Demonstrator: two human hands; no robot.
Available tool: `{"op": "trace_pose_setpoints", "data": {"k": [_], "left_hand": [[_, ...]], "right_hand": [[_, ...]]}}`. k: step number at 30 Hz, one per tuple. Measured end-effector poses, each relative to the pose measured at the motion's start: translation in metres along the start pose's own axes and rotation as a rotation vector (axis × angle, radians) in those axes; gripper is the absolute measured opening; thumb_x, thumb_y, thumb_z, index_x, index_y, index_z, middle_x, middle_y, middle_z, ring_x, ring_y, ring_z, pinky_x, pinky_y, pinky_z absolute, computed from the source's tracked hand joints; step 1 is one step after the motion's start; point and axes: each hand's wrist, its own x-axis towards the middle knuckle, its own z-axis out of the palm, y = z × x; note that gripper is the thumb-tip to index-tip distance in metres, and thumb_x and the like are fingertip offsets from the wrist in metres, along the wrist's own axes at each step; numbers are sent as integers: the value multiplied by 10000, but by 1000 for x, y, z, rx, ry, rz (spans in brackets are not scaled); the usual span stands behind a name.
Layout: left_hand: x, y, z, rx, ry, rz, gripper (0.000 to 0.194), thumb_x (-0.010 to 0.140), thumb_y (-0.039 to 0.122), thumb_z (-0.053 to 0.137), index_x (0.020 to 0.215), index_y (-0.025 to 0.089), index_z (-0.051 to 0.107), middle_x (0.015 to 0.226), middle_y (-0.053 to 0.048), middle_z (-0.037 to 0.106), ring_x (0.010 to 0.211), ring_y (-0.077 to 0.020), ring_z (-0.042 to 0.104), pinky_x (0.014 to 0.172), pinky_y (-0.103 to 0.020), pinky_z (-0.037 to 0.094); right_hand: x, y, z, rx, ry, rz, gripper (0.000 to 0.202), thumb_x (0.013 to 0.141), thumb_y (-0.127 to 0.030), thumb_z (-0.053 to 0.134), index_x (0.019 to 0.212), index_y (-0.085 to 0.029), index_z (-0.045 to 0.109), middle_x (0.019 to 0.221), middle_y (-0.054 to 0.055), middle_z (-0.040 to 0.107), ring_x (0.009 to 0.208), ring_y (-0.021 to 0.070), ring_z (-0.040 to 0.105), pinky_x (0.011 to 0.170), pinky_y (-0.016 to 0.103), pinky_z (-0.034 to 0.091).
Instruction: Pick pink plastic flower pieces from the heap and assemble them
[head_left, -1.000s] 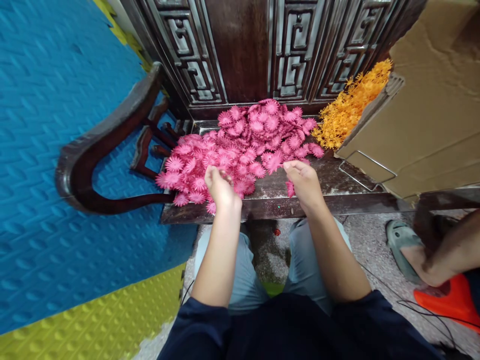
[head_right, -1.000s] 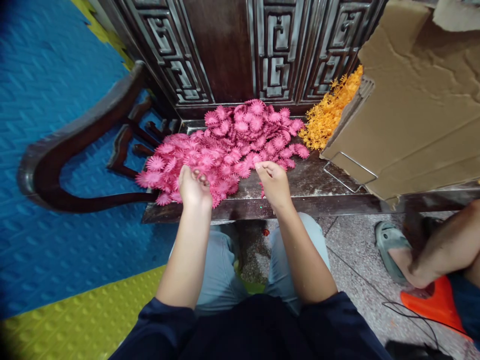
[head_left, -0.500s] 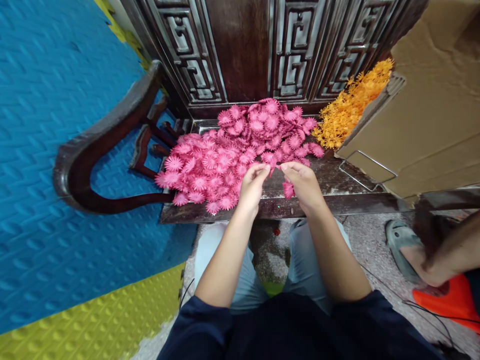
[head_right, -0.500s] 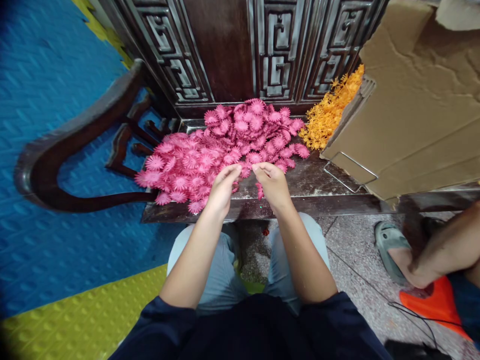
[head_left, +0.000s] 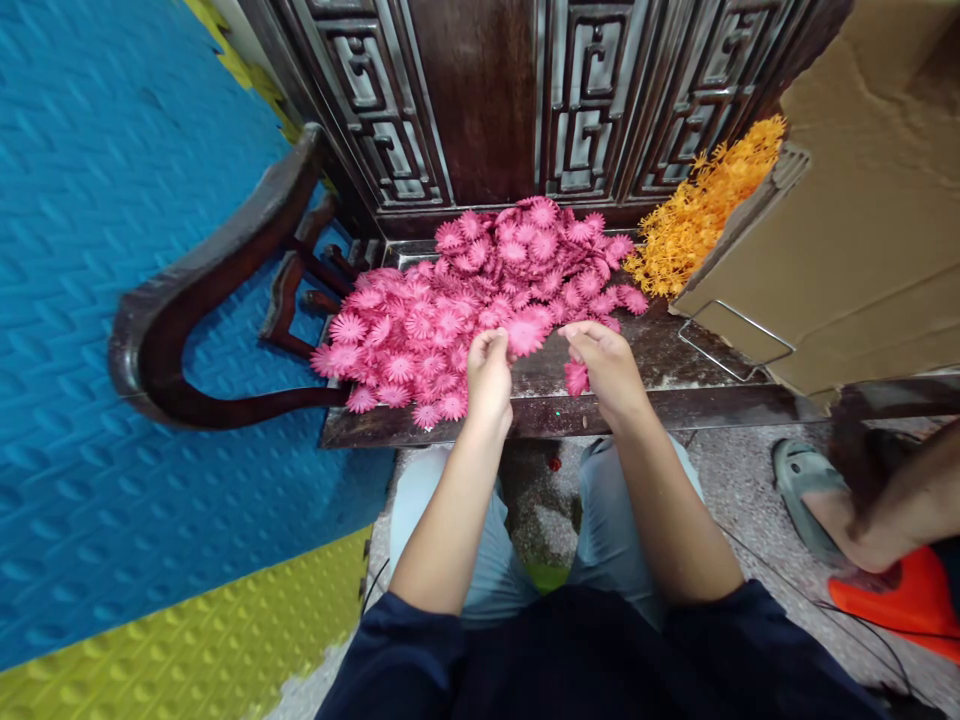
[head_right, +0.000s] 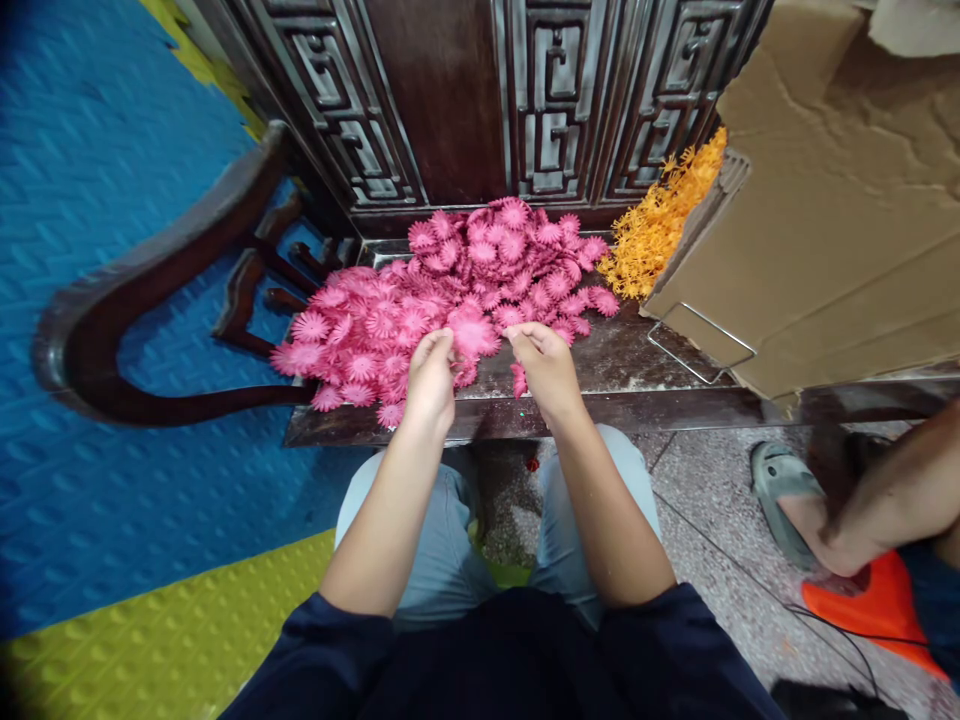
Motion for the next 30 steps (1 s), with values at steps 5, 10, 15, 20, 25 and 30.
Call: {"op": "trace_pose_setpoints", "data": {"k": [5, 10, 15, 20, 25, 30], "left_hand": [[18, 13, -16, -206, 417, 1, 253, 842, 327, 564, 708, 186, 401, 604, 70, 360, 496, -52, 301, 494, -203, 236], [21, 18, -22, -227, 361, -141, 227, 841, 342, 563, 739, 188, 429, 621, 58, 381, 466, -47, 296, 478, -206, 235], [-4, 5, -1, -6, -130, -36, 149, 723, 184, 661, 870, 179, 638, 679, 24, 531, 578, -68, 457, 566, -197, 365], [-22, -2, 12, 179, -338, -71, 216, 676, 183, 731, 880, 171, 664, 817, -7, 620, 777, -114, 564, 775, -252, 424], [-23, 0, 10, 118, -536, -146, 175, 667, 246, 754, 692, 159, 603, 642, 27, 569, 621, -90, 508, 649, -226, 383], [-20, 0, 7, 83, -377, 135, 209, 728, 252, 707, 694, 182, 513, 606, 55, 463, 563, -79, 416, 588, -219, 330]], "right_hand": [[2, 0, -1, 32, 60, -41, 156, 718, -347, 603, 739, -193, 588, 635, -41, 487, 618, 108, 437, 662, 254, 360], [1, 0, 2, 38, 47, -30, 134, 717, -325, 589, 708, -192, 583, 609, -45, 480, 607, 103, 428, 644, 245, 361], [1, 1, 2, 16, 42, -31, 140, 742, -321, 574, 676, -198, 567, 592, -48, 475, 593, 100, 429, 615, 243, 356], [1, 1, 0, 85, 28, -48, 102, 736, -298, 587, 697, -204, 578, 620, -45, 503, 611, 97, 466, 659, 244, 401], [1, 0, 0, 105, 43, -80, 132, 754, -327, 594, 698, -211, 567, 645, -37, 537, 623, 98, 498, 665, 248, 424], [3, 1, -1, 113, 71, -56, 169, 733, -344, 630, 813, -196, 635, 843, 11, 662, 794, 122, 580, 769, 267, 448]]}}
